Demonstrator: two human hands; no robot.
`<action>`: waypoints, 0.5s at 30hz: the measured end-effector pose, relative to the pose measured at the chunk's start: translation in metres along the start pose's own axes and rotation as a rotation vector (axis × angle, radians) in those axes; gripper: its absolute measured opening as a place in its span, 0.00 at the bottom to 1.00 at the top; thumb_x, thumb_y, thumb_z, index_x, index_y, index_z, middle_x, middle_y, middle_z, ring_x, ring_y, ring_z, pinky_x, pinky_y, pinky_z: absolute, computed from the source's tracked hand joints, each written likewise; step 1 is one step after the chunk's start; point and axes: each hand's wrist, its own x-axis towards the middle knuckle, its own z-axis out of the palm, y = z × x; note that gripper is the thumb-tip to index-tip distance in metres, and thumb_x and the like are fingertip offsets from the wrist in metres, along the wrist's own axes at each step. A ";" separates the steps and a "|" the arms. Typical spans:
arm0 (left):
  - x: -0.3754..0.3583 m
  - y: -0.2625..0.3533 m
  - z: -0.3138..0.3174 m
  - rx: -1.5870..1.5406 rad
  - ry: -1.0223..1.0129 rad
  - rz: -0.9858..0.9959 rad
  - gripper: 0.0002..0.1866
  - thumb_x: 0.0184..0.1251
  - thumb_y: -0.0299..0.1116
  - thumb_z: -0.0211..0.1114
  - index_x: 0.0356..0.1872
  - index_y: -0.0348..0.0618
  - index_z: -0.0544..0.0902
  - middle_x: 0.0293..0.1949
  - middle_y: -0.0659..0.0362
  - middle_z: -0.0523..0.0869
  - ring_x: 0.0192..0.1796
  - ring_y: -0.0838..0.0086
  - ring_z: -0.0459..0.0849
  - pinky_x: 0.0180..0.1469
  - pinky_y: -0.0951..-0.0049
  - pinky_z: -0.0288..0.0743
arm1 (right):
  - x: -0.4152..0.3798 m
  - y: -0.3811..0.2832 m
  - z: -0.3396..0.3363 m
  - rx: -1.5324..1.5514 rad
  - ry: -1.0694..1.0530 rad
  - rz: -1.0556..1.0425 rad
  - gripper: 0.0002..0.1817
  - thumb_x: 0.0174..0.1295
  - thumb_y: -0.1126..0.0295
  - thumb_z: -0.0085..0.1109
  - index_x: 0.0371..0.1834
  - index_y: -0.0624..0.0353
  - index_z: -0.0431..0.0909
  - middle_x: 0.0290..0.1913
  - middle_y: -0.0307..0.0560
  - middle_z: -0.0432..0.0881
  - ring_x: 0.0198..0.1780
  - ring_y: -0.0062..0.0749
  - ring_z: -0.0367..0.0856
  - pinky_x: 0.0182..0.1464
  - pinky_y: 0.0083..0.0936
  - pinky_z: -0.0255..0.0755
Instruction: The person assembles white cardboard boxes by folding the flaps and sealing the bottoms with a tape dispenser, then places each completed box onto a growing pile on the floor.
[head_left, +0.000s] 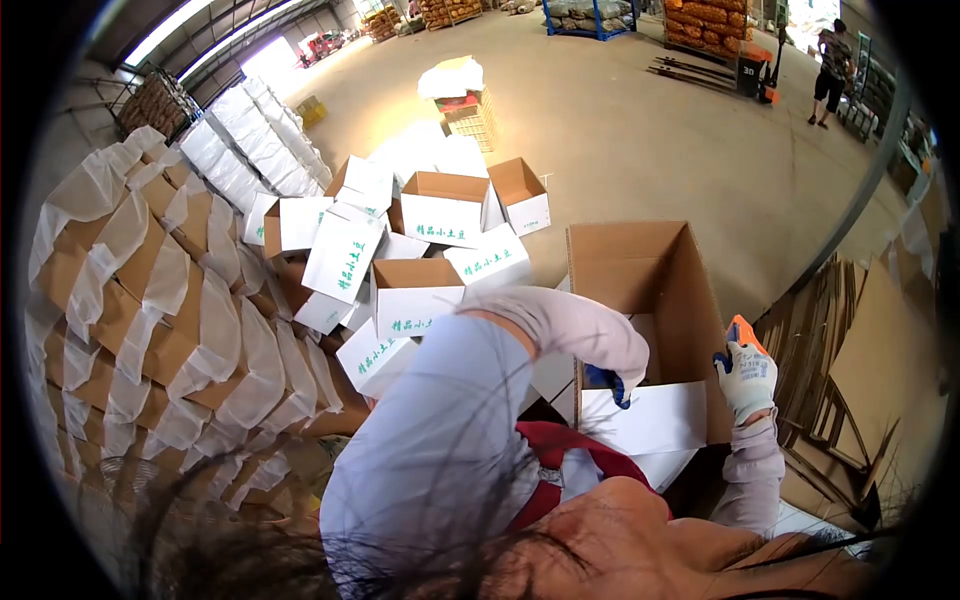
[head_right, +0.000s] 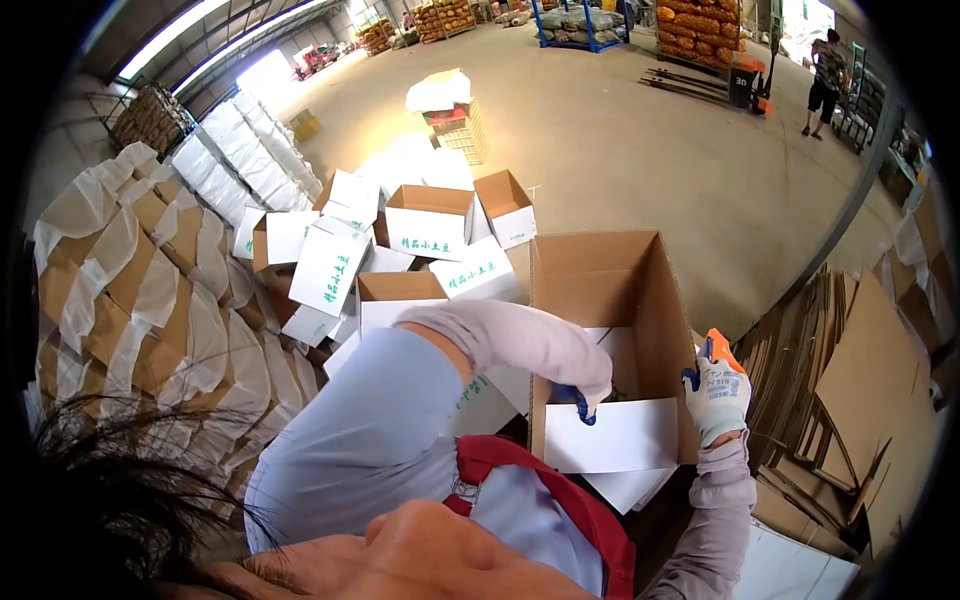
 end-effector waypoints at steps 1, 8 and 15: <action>0.004 0.011 -0.009 -0.046 -0.069 -0.220 0.30 0.49 0.59 0.66 0.45 0.45 0.84 0.42 0.54 0.85 0.45 0.55 0.82 0.49 0.60 0.72 | -0.002 -0.001 -0.002 -0.021 -0.009 0.006 0.18 0.60 0.54 0.55 0.46 0.54 0.78 0.37 0.51 0.81 0.39 0.44 0.81 0.45 0.36 0.71; -0.097 0.000 -0.074 0.825 1.144 -1.073 0.36 0.48 0.50 0.66 0.58 0.41 0.70 0.56 0.48 0.74 0.61 0.52 0.69 0.61 0.45 0.59 | -0.002 0.002 0.003 0.020 -0.001 0.070 0.17 0.58 0.55 0.57 0.44 0.53 0.78 0.38 0.50 0.80 0.42 0.44 0.80 0.46 0.36 0.71; -0.111 -0.026 -0.060 -0.039 0.525 -0.861 0.24 0.53 0.50 0.66 0.46 0.43 0.80 0.42 0.52 0.84 0.49 0.58 0.81 0.49 0.60 0.75 | -0.013 -0.020 0.004 -0.121 0.094 0.068 0.16 0.56 0.56 0.57 0.44 0.51 0.77 0.35 0.47 0.77 0.37 0.41 0.79 0.43 0.38 0.67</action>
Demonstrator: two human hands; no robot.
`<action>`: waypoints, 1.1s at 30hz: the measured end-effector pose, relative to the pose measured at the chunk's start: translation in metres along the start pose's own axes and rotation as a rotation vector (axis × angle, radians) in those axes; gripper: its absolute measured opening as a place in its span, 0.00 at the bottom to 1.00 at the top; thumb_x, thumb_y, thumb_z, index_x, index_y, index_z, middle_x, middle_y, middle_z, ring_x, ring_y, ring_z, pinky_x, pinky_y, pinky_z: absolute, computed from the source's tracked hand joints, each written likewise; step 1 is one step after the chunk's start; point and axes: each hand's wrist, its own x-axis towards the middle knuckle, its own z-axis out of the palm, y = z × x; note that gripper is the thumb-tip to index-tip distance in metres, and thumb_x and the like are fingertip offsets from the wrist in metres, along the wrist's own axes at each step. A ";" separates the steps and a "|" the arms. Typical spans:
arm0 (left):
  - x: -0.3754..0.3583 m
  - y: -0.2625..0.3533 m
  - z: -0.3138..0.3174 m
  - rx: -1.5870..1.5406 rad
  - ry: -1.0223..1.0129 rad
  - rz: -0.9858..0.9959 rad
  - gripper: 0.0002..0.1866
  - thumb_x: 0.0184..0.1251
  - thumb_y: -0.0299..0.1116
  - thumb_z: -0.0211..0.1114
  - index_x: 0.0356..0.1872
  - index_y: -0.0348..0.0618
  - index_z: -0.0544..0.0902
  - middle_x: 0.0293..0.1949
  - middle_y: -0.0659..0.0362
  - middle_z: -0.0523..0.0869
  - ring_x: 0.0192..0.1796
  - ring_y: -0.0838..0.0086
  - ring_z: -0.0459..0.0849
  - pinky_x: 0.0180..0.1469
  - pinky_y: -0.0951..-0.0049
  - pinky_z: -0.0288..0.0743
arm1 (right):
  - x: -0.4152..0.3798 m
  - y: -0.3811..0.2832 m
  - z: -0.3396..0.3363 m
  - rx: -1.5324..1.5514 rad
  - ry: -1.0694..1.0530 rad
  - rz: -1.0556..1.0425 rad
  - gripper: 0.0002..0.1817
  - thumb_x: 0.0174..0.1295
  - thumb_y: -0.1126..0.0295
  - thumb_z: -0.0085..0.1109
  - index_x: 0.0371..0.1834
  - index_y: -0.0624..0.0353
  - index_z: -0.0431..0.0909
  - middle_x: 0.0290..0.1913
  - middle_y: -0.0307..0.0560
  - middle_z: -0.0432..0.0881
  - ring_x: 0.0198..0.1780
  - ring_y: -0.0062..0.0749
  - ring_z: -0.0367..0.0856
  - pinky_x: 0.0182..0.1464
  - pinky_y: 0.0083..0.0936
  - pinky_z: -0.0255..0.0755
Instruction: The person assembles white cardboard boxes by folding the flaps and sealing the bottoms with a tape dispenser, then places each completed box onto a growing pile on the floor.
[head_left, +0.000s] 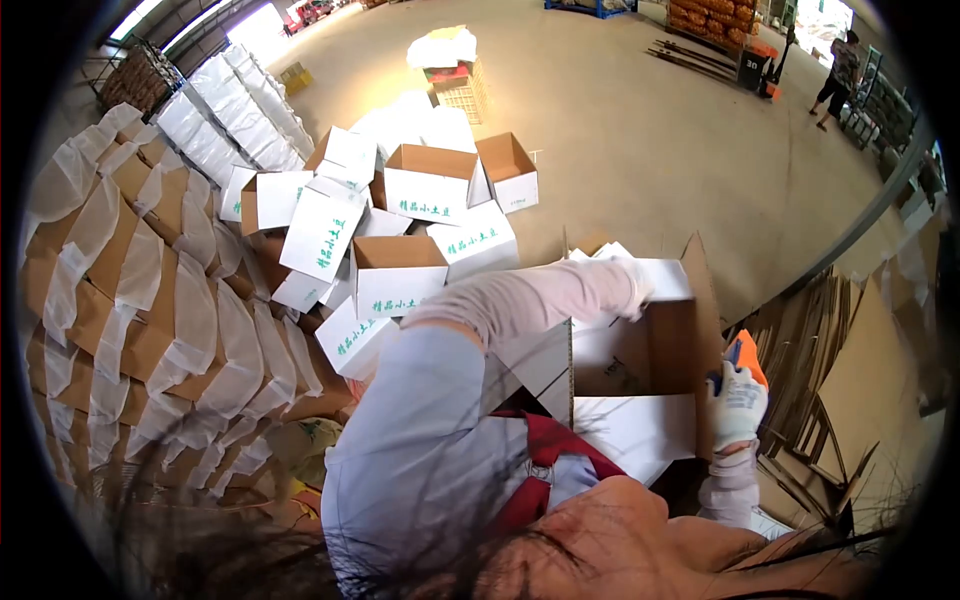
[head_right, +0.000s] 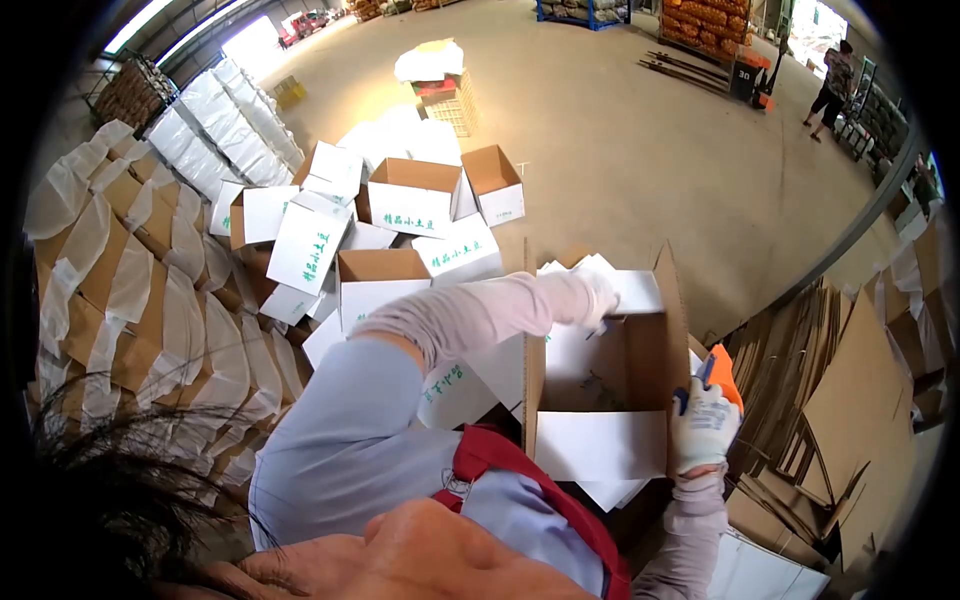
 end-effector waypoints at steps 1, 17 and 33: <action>0.001 0.007 0.007 -0.004 0.001 0.003 0.24 0.53 0.50 0.66 0.46 0.43 0.80 0.42 0.52 0.84 0.49 0.58 0.81 0.49 0.60 0.75 | -0.002 -0.013 0.006 -0.112 0.114 -0.034 0.15 0.56 0.55 0.57 0.43 0.50 0.76 0.32 0.45 0.75 0.34 0.38 0.77 0.42 0.37 0.65; 0.093 -0.028 0.044 -0.354 0.467 -0.315 0.28 0.67 0.57 0.47 0.57 0.48 0.74 0.49 0.48 0.82 0.54 0.54 0.78 0.55 0.58 0.71 | -0.025 -0.034 0.055 0.402 0.263 0.018 0.17 0.46 0.70 0.61 0.43 0.44 0.82 0.40 0.52 0.78 0.39 0.46 0.77 0.44 0.37 0.69; 0.026 -0.060 0.022 -1.498 -0.220 -0.086 0.25 0.62 0.57 0.59 0.42 0.44 0.84 0.31 0.57 0.85 0.20 0.75 0.80 0.19 0.77 0.70 | -0.038 -0.062 0.102 1.606 0.020 0.073 0.18 0.62 0.62 0.58 0.43 0.70 0.78 0.43 0.49 0.80 0.43 0.30 0.76 0.49 0.25 0.69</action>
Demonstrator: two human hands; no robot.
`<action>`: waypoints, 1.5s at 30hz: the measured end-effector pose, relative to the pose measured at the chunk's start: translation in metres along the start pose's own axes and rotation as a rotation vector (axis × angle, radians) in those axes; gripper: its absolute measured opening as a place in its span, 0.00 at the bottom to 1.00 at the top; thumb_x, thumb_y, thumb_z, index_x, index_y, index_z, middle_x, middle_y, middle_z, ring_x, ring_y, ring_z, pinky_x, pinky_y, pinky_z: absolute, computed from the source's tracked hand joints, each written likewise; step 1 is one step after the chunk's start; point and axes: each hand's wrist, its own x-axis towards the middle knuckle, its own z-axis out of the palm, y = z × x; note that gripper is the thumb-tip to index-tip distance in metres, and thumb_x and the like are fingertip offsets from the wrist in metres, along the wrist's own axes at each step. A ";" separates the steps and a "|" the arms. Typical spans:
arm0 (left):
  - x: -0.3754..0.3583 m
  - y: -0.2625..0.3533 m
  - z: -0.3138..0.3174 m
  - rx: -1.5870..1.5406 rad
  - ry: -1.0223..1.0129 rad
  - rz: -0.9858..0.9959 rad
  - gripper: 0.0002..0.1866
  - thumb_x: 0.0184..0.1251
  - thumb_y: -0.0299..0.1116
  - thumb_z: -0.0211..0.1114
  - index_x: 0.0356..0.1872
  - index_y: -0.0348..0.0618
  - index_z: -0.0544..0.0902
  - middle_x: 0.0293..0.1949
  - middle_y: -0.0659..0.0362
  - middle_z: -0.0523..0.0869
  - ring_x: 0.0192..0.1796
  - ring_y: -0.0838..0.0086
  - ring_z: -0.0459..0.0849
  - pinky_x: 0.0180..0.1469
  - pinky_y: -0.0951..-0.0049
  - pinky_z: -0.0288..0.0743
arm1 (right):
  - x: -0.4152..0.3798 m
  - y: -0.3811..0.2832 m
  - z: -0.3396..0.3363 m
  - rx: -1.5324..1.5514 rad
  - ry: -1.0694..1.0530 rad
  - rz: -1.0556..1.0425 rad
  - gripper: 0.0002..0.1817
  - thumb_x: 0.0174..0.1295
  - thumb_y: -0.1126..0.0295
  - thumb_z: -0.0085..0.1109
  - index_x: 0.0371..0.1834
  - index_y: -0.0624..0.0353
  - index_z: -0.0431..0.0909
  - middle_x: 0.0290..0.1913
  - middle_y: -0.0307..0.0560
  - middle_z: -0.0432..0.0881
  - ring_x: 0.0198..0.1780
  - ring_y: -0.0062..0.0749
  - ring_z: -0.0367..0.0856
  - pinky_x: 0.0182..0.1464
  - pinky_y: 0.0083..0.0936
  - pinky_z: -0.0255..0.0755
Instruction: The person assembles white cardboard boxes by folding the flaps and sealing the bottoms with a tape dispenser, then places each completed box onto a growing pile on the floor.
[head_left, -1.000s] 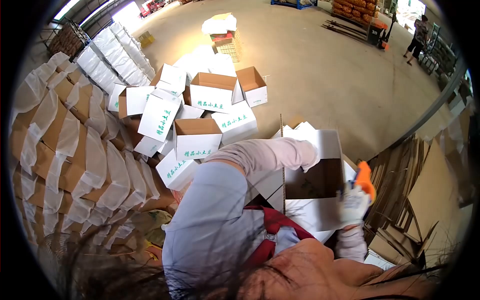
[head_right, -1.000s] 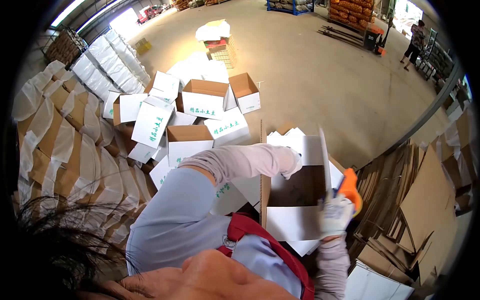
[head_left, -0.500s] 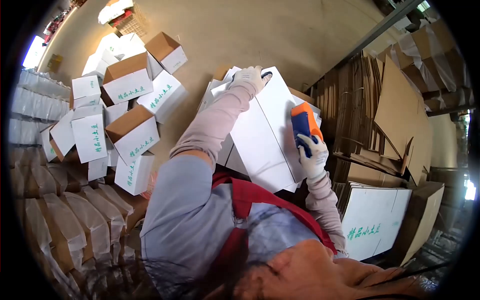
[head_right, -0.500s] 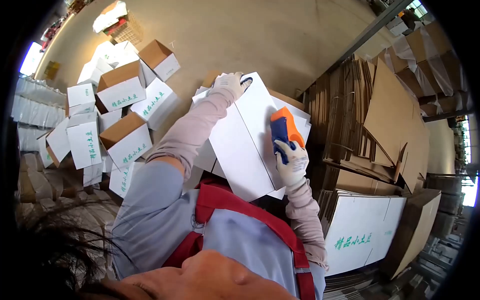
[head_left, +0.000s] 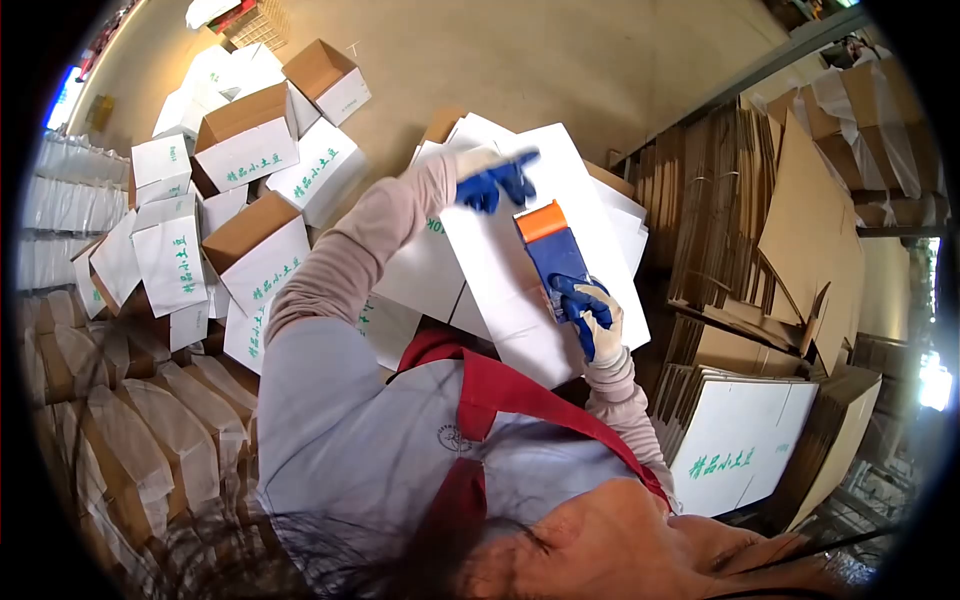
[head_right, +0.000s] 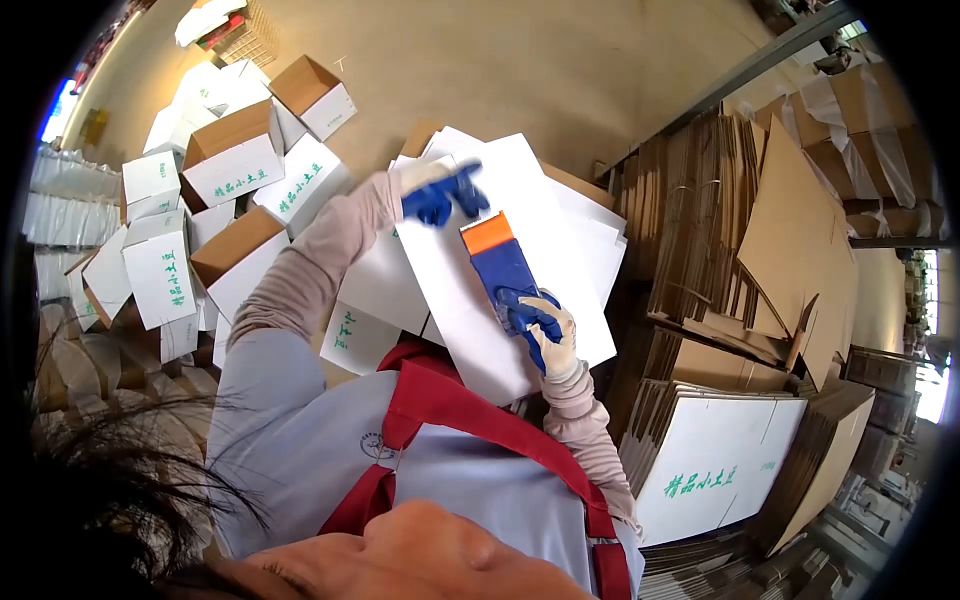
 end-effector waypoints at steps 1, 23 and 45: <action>-0.010 0.001 0.014 0.010 -0.036 -0.083 0.25 0.62 0.56 0.60 0.44 0.44 0.83 0.30 0.58 0.85 0.17 0.78 0.77 0.15 0.80 0.67 | 0.001 -0.003 -0.001 0.006 -0.001 -0.002 0.18 0.62 0.62 0.58 0.43 0.70 0.78 0.43 0.49 0.80 0.43 0.30 0.76 0.49 0.25 0.69; 0.059 0.011 -0.063 0.927 0.495 -0.027 0.19 0.59 0.46 0.62 0.45 0.44 0.83 0.49 0.50 0.83 0.50 0.55 0.80 0.52 0.62 0.74 | 0.076 -0.062 0.017 0.068 -0.064 0.205 0.20 0.56 0.75 0.49 0.53 0.68 0.75 0.50 0.50 0.80 0.50 0.29 0.77 0.57 0.23 0.67; 0.105 -0.010 0.024 1.017 0.760 0.089 0.34 0.63 0.68 0.42 0.54 0.53 0.78 0.48 0.48 0.83 0.53 0.53 0.80 0.55 0.58 0.72 | -0.241 -0.039 -0.050 -0.528 0.235 0.507 0.13 0.55 0.73 0.56 0.43 0.66 0.80 0.42 0.54 0.82 0.44 0.46 0.79 0.56 0.29 0.68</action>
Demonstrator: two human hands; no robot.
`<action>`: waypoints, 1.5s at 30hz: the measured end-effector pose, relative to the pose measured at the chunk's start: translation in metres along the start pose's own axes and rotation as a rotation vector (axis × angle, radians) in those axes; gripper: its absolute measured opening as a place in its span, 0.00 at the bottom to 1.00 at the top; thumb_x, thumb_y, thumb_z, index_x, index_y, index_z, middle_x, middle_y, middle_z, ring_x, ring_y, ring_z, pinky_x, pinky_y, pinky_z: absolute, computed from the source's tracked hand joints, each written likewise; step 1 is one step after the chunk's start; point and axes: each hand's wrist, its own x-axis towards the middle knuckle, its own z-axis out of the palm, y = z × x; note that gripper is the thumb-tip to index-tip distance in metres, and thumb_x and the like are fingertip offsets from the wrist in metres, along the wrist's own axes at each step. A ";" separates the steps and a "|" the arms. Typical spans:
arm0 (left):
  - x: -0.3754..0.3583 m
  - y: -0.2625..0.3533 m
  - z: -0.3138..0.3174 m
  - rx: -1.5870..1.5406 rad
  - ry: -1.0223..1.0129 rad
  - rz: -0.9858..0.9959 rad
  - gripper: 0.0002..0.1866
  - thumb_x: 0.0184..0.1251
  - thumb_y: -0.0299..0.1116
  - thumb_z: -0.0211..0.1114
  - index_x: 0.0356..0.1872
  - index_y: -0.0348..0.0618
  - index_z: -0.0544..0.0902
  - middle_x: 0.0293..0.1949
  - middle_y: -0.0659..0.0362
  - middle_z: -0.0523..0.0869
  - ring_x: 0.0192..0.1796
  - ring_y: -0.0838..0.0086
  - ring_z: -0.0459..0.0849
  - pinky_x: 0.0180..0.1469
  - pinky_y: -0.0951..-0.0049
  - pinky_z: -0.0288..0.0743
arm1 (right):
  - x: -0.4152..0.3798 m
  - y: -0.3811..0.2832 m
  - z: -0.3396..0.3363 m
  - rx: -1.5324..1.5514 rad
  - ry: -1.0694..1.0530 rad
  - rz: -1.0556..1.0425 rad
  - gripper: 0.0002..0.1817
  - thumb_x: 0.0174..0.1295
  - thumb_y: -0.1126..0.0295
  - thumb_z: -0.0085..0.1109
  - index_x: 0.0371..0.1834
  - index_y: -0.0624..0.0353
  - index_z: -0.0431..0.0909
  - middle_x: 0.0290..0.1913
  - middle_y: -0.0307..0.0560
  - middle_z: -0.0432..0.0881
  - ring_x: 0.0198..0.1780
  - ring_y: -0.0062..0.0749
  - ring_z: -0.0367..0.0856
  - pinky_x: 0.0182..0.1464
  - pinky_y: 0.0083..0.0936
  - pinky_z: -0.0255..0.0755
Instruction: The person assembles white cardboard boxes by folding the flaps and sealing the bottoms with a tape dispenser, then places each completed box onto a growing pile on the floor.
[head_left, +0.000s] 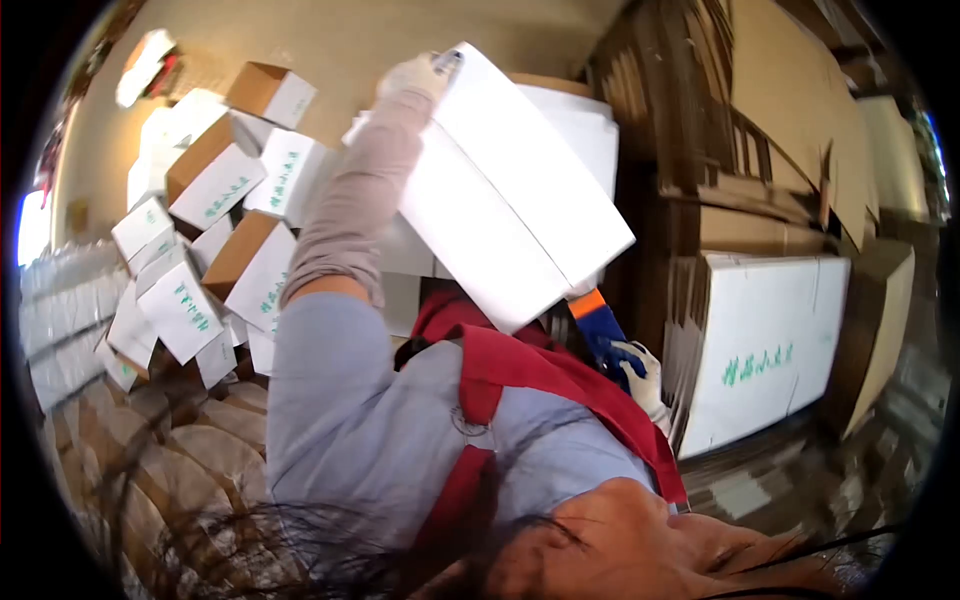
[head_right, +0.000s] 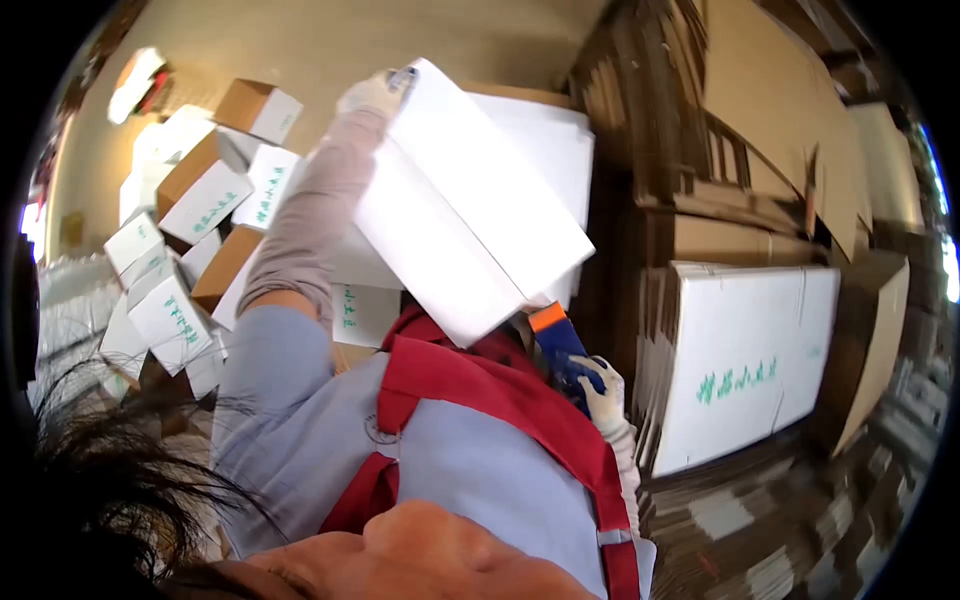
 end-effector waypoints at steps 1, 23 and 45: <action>-0.012 0.006 -0.010 0.052 -0.008 0.003 0.36 0.62 0.70 0.40 0.50 0.52 0.81 0.47 0.49 0.83 0.52 0.53 0.80 0.55 0.58 0.72 | 0.020 -0.026 0.017 0.068 0.092 0.083 0.13 0.55 0.77 0.55 0.43 0.66 0.80 0.42 0.54 0.83 0.46 0.46 0.79 0.57 0.27 0.67; -0.176 -0.286 -0.250 0.432 0.911 -0.726 0.28 0.57 0.46 0.62 0.60 0.48 0.72 0.49 0.49 0.80 0.49 0.55 0.79 0.52 0.58 0.72 | 0.229 -0.239 0.171 0.194 -0.737 -0.602 0.16 0.56 0.79 0.50 0.48 0.65 0.79 0.45 0.55 0.82 0.47 0.37 0.81 0.52 0.25 0.71; 0.058 0.006 0.201 0.467 -0.703 0.565 0.35 0.60 0.43 0.60 0.69 0.52 0.60 0.68 0.51 0.63 0.66 0.54 0.66 0.65 0.54 0.61 | -0.016 0.066 0.162 0.528 0.036 0.394 0.17 0.62 0.80 0.49 0.55 0.66 0.74 0.45 0.54 0.81 0.44 0.37 0.81 0.43 0.30 0.79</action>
